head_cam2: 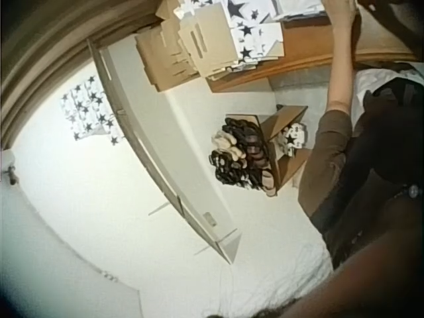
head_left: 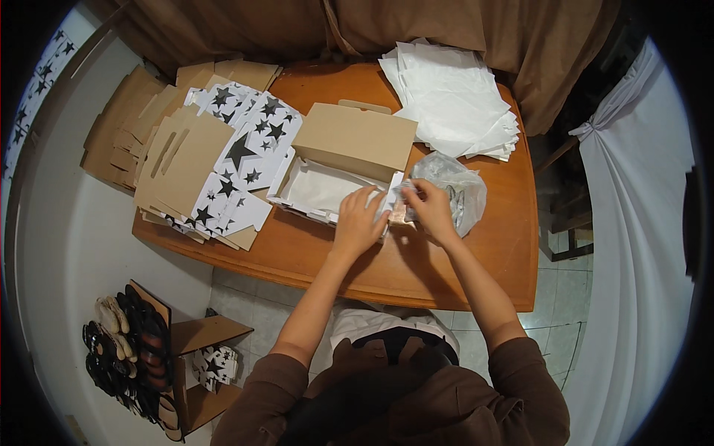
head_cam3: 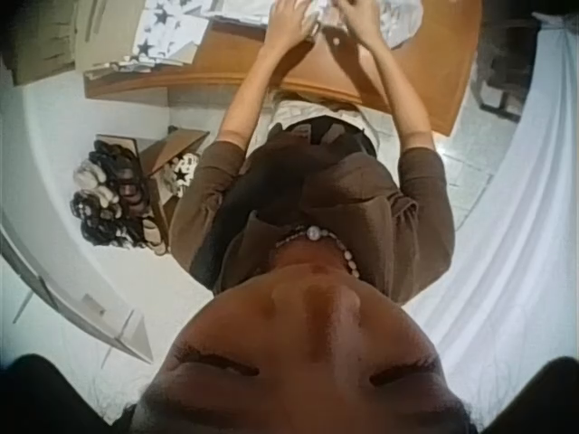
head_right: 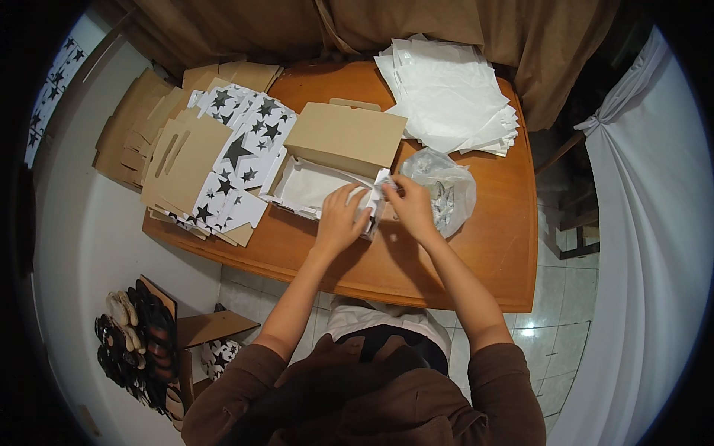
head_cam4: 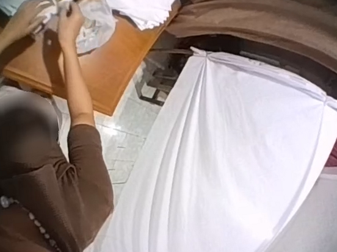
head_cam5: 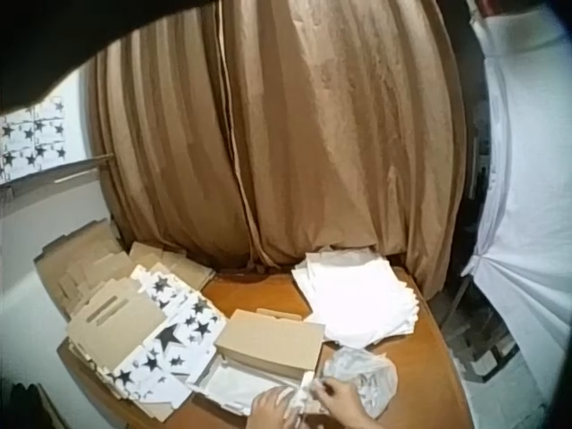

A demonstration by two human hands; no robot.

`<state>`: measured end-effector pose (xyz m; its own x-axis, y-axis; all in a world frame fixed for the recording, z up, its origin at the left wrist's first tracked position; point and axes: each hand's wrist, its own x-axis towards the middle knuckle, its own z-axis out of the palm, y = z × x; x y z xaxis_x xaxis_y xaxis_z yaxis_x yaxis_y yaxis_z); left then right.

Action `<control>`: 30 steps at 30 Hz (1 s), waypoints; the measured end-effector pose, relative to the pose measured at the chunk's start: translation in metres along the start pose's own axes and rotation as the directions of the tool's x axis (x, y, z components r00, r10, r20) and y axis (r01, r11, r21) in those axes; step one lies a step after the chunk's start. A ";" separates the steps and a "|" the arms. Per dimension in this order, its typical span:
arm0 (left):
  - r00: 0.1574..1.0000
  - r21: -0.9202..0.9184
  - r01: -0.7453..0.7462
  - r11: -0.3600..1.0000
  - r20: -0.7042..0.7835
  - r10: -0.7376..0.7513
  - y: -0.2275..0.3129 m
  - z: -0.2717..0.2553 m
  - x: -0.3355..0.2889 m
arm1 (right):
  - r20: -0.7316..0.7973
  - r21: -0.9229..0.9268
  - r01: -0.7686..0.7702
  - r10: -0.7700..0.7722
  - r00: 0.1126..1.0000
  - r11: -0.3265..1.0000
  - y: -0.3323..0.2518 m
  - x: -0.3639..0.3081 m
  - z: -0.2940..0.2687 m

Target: Fold flat cardboard components into finished shoe boxes and stack them on a wall shelf.

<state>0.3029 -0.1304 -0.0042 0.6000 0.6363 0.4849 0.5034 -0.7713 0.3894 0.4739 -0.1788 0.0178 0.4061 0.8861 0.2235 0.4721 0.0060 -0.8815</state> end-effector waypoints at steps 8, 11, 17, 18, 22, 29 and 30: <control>0.932 0.077 0.317 0.945 -0.211 -0.295 -0.098 -0.057 -0.023 | 0.264 0.255 -0.124 0.055 0.963 0.959 -0.017 0.047 0.123; 0.935 0.123 0.347 0.930 -0.126 -0.332 -0.130 -0.079 -0.029 | 0.378 0.210 -0.225 0.134 0.916 0.951 -0.016 0.063 0.151; 0.957 0.079 0.289 0.954 -0.051 -0.285 -0.189 -0.097 -0.035 | 0.380 -0.167 -0.006 0.070 0.922 0.986 -0.013 0.059 0.153; 0.960 0.057 0.278 0.959 -0.019 -0.278 -0.193 -0.096 -0.033 | 0.517 -0.167 0.046 0.048 0.855 0.985 -0.017 0.051 0.145; 0.923 -0.182 0.379 0.907 0.147 -0.356 -0.203 -0.091 -0.031 | 0.771 -0.176 0.174 0.026 0.636 0.969 -0.040 0.016 0.126; 0.955 0.003 0.266 0.964 0.135 -0.264 -0.181 -0.091 -0.063 | 0.759 -0.173 -0.159 0.234 0.608 0.972 -0.037 0.006 0.121; 0.957 -0.002 0.256 0.967 0.142 -0.253 -0.177 -0.096 -0.063 | 0.751 -0.174 -0.167 0.241 0.615 0.970 -0.033 0.007 0.125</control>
<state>0.1168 -0.0353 -0.0287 0.5348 0.8058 0.2544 0.6389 -0.5826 0.5024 0.3636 -0.1150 -0.0037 -0.2241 0.8945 -0.3868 0.5267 -0.2228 -0.8203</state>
